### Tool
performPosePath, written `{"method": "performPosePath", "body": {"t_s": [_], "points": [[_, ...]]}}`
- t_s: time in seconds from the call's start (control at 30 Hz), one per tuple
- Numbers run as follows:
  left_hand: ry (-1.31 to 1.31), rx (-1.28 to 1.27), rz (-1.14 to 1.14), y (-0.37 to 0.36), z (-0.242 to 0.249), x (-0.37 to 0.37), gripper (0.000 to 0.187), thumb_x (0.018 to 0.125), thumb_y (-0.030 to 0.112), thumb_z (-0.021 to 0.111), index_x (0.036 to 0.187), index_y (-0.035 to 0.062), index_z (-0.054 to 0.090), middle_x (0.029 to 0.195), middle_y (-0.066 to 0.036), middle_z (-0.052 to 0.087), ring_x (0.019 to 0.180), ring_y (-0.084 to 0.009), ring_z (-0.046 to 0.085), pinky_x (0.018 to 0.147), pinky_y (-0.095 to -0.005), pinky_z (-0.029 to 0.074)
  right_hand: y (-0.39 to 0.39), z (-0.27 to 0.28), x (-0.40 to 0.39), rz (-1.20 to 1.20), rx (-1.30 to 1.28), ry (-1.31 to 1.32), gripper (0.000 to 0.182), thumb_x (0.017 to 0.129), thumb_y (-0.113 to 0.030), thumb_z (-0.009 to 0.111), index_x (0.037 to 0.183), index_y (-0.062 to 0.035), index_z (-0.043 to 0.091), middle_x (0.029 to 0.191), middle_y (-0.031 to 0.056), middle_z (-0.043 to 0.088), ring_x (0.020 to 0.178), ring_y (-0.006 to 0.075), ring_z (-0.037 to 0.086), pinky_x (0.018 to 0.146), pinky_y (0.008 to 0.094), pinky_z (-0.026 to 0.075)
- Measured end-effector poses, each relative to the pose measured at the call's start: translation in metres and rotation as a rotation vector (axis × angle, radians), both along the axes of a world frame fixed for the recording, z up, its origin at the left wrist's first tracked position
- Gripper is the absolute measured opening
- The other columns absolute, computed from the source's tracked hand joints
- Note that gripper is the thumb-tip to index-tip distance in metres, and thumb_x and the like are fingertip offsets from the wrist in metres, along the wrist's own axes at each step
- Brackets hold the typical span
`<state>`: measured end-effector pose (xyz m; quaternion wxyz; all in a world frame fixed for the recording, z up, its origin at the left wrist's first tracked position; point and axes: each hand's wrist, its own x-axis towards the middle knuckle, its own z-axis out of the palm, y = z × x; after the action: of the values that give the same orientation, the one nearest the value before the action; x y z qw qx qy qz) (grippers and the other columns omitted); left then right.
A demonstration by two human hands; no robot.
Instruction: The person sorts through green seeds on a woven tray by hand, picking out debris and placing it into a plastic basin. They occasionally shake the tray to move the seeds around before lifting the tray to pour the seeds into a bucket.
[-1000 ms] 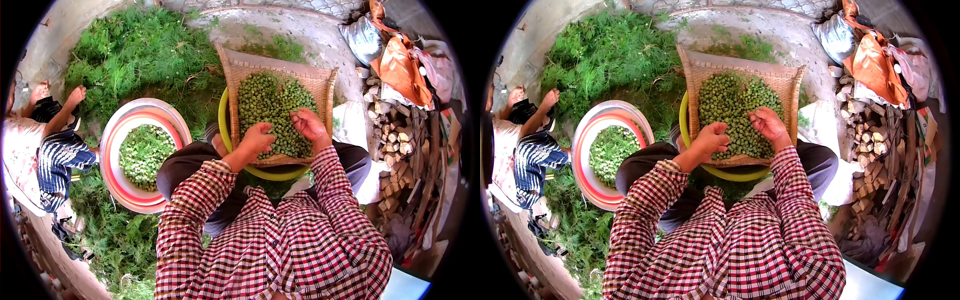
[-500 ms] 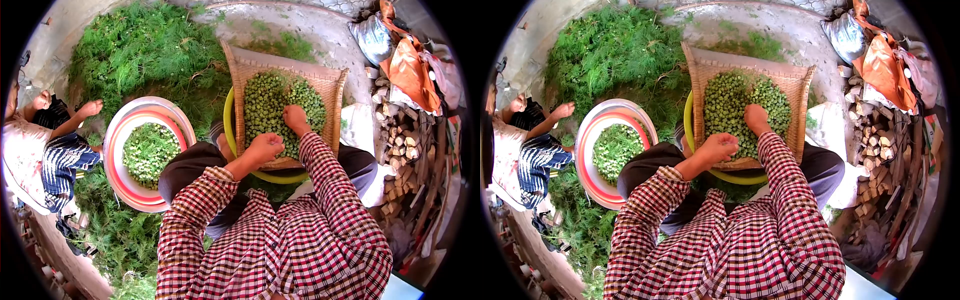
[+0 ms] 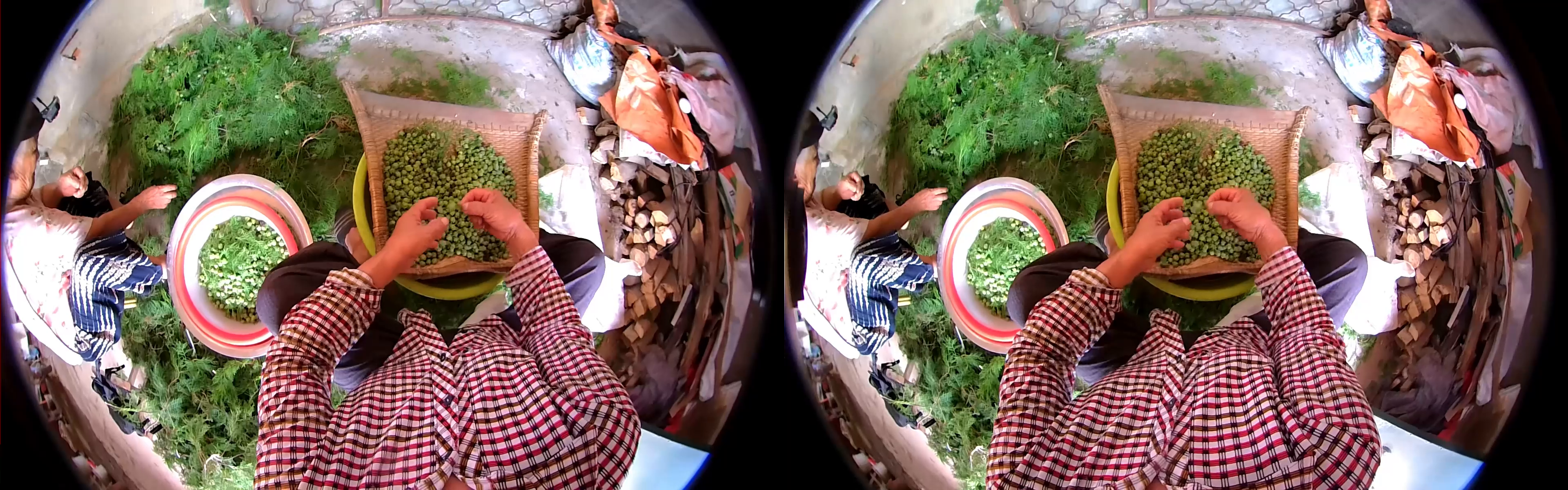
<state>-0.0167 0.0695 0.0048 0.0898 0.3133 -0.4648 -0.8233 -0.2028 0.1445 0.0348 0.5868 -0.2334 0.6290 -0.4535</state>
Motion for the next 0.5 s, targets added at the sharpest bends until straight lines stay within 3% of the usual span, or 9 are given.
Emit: {"method": "performPosePath", "body": {"t_s": [0.07, 0.13, 0.2, 0.23, 0.33, 0.4, 0.47, 0.5], "points": [[0.104, -0.04, 0.022, 0.0, 0.01, 0.0, 0.056, 0.085, 0.017, 0.054, 0.132, 0.0015, 0.029, 0.112, -0.011, 0.049, 0.089, -0.0171, 0.055, 0.069, -0.0288, 0.048, 0.002, 0.008, 0.016, 0.019, -0.012, 0.028, 0.006, 0.077, -0.01, 0.061, 0.077, -0.0045, 0.058, 0.058, -0.0032, 0.049, 0.046, 0.0057, 0.041, 0.042, 0.0199, 0.031], [0.147, -0.047, 0.0, 0.001, 0.009, 0.0, 0.046, 0.086, 0.014, 0.053, 0.126, -0.0007, 0.036, 0.109, -0.012, 0.051, 0.088, -0.0171, 0.057, 0.069, -0.0292, 0.049, 0.006, 0.014, 0.026, 0.13, -0.017, 0.055, 0.007, 0.078, -0.011, 0.06, 0.076, -0.0045, 0.059, 0.058, -0.0028, 0.05, 0.046, 0.0062, 0.041, 0.042, 0.0199, 0.031], [0.185, 0.031, -0.065, 0.0, 0.006, 0.004, 0.032, 0.085, 0.012, 0.054, 0.113, -0.0016, 0.047, 0.098, -0.01, 0.057, 0.078, -0.0163, 0.059, 0.066, -0.0285, 0.05, 0.011, 0.013, 0.032, 0.109, -0.032, 0.034, 0.007, 0.078, -0.012, 0.06, 0.076, -0.0045, 0.059, 0.059, -0.0024, 0.05, 0.046, 0.0065, 0.041, 0.042, 0.0199, 0.031], [0.145, 0.033, -0.037, 0.0, 0.006, 0.006, 0.019, 0.084, 0.01, 0.054, 0.099, -0.0007, 0.054, 0.087, -0.008, 0.06, 0.07, -0.0158, 0.06, 0.064, -0.0283, 0.051, 0.014, 0.013, 0.033, 0.108, -0.028, 0.005, 0.007, 0.078, -0.011, 0.06, 0.076, -0.0045, 0.058, 0.058, -0.0027, 0.05, 0.046, 0.0065, 0.04, 0.042, 0.02, 0.031], [0.115, 0.017, -0.064, 0.001, 0.006, 0.007, 0.018, 0.082, 0.008, 0.056, 0.096, -0.0021, 0.055, 0.085, -0.008, 0.059, 0.067, -0.0146, 0.06, 0.058, -0.0255, 0.051, 0.024, 0.013, 0.024, 0.054, -0.037, -0.134, 0.005, 0.077, -0.009, 0.06, 0.076, -0.0045, 0.058, 0.058, -0.0026, 0.05, 0.045, 0.0065, 0.041, 0.041, 0.0203, 0.031], [0.08, -0.002, -0.077, 0.0, 0.006, 0.009, 0.015, 0.081, 0.008, 0.056, 0.094, -0.0015, 0.056, 0.085, -0.007, 0.059, 0.07, -0.0139, 0.06, 0.061, -0.0254, 0.05, 0.036, 0.02, 0.007, -0.168, -0.095, -0.213, 0.003, 0.076, -0.006, 0.061, 0.076, -0.0044, 0.058, 0.057, -0.002, 0.05, 0.045, 0.0068, 0.042, 0.04, 0.0202, 0.031], [0.061, -0.067, 0.006, -0.003, -0.004, 0.009, 0.017, 0.081, 0.009, 0.057, 0.095, -0.0007, 0.056, 0.084, -0.007, 0.059, 0.072, -0.0128, 0.059, 0.063, -0.0247, 0.049, 0.049, 0.027, -0.019, -0.394, -0.191, -0.085, 0.006, 0.073, -0.004, 0.063, 0.078, -0.0049, 0.06, 0.056, -0.0008, 0.051, 0.044, 0.0077, 0.043, 0.039, 0.0202, 0.033], [0.015, -0.085, 0.012, -0.006, -0.01, 0.009, 0.026, 0.08, 0.011, 0.06, 0.102, -0.0001, 0.055, 0.087, -0.007, 0.06, 0.074, -0.0129, 0.059, 0.065, -0.0249, 0.047, 0.06, 0.019, -0.045, -0.45, -0.265, -0.129, 0.006, 0.074, -0.004, 0.063, 0.078, -0.0052, 0.06, 0.056, -0.0007, 0.051, 0.044, 0.0078, 0.044, 0.039, 0.0203, 0.034]]}}
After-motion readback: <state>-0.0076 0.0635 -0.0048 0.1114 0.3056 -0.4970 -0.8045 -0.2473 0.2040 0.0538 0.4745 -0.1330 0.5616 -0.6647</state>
